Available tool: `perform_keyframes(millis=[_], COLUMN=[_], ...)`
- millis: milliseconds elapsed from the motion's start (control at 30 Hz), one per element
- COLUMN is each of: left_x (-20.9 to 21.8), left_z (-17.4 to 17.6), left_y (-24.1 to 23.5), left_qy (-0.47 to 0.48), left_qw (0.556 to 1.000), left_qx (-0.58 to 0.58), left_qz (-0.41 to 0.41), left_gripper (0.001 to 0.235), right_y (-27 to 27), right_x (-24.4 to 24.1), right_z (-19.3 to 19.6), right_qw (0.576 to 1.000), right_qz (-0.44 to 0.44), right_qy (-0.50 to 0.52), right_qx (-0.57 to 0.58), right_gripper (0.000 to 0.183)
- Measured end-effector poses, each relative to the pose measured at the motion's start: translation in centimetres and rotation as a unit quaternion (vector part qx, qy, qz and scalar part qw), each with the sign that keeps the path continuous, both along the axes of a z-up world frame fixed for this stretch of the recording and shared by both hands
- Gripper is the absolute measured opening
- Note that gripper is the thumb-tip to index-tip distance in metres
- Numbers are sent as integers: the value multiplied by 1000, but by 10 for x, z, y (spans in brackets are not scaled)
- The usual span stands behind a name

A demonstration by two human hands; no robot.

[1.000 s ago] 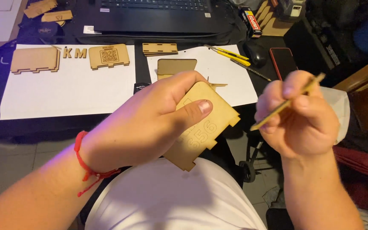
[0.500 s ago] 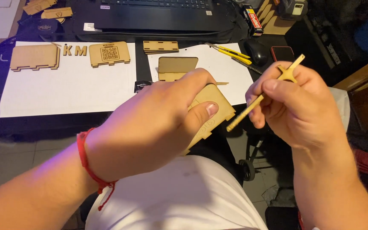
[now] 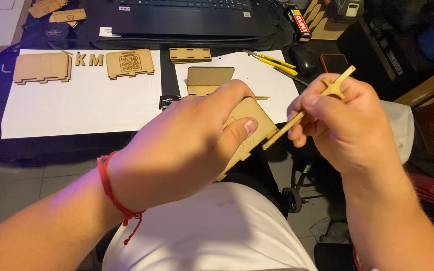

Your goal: The person assembles laser-cut wooden pieces into a small box-like structure. They use a small wooden stick to apply glue to the slots and edges of the pieces, then press them together to form the assembly.

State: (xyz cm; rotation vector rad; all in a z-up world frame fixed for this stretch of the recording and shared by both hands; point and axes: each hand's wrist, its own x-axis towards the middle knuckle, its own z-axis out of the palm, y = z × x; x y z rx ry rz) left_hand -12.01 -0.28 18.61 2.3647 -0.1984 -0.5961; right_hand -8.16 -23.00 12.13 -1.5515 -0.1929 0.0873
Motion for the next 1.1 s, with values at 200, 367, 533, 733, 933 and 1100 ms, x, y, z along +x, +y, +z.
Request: perform_keyframes(millis=[200,367,533,733,933,1100], left_x=[8,18,19,20,20,21], left_z=[-21,-26,-26,-44,-52,-59], left_y=[7,12,10,12,13,12], left_qy=[-103,-32,59,-1,-50,-99], left_qw=[992,973,962,943,938,933], left_qx=[-67,-226,-248,-323,-338,-344], left_qz=[-27,16,96,80,57,42], left_gripper=[25,19,24,26,19,26], right_y=[-12,-30,-4,5,11,15], right_x=[-11,-30,-43,-43,-44,-43], right_z=[18,6,-16,-49,-53,-49], right_qw=[976,948,972,974,978,974], right_qz=[63,87,-32,-91,-89,-114], right_qy=[-35,-65,-138,-78,-61,-58], right_qx=[205,300,189,194,180,186], right_gripper=[10,10,13,16,14,17])
